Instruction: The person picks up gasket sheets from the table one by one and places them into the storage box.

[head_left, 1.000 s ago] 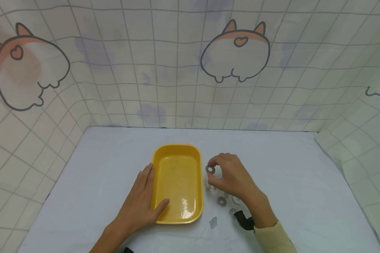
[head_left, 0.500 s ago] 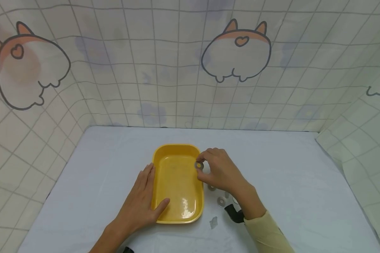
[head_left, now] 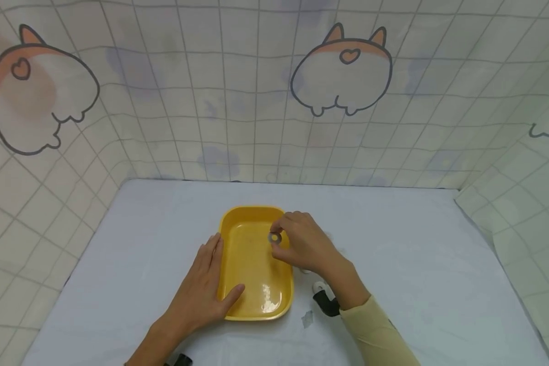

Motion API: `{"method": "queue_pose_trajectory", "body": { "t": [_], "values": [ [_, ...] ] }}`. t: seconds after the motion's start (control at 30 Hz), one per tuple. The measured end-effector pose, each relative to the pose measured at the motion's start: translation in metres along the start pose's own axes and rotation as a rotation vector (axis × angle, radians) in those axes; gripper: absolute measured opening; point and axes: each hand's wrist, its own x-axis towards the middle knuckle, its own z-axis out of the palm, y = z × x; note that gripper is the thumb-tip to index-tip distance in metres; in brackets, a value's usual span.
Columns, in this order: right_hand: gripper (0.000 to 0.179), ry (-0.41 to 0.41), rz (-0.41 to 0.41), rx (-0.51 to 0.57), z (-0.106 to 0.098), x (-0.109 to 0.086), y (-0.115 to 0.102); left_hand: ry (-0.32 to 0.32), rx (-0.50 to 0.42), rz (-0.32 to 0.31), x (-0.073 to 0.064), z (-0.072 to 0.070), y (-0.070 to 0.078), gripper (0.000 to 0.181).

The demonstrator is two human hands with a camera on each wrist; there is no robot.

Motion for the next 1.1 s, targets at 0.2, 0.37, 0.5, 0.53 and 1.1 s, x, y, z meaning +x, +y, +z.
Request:
{"method": "queue_pose_trajectory", "body": {
  "t": [0.2,0.37,0.5,0.53,1.1],
  "values": [
    [0.020,-0.001,-0.041,-0.010,0.004,0.007,-0.002,-0.011,-0.010,-0.010,0.001,-0.001,0.002,0.107],
    [0.021,-0.046,-0.028,-0.013,0.004,0.010,-0.007,0.007,0.001,0.003,0.001,0.000,0.002,0.107],
    [0.032,-0.068,-0.024,-0.017,0.002,0.011,-0.011,0.014,0.009,0.008,0.001,0.000,0.001,0.108],
    [0.038,-0.067,-0.019,-0.018,0.001,0.010,-0.011,0.017,0.006,0.009,0.001,0.000,0.001,0.108],
    [0.055,-0.026,0.176,0.096,-0.009,-0.025,0.003,0.039,0.028,0.026,0.001,0.002,0.002,0.106]
  ]
}}
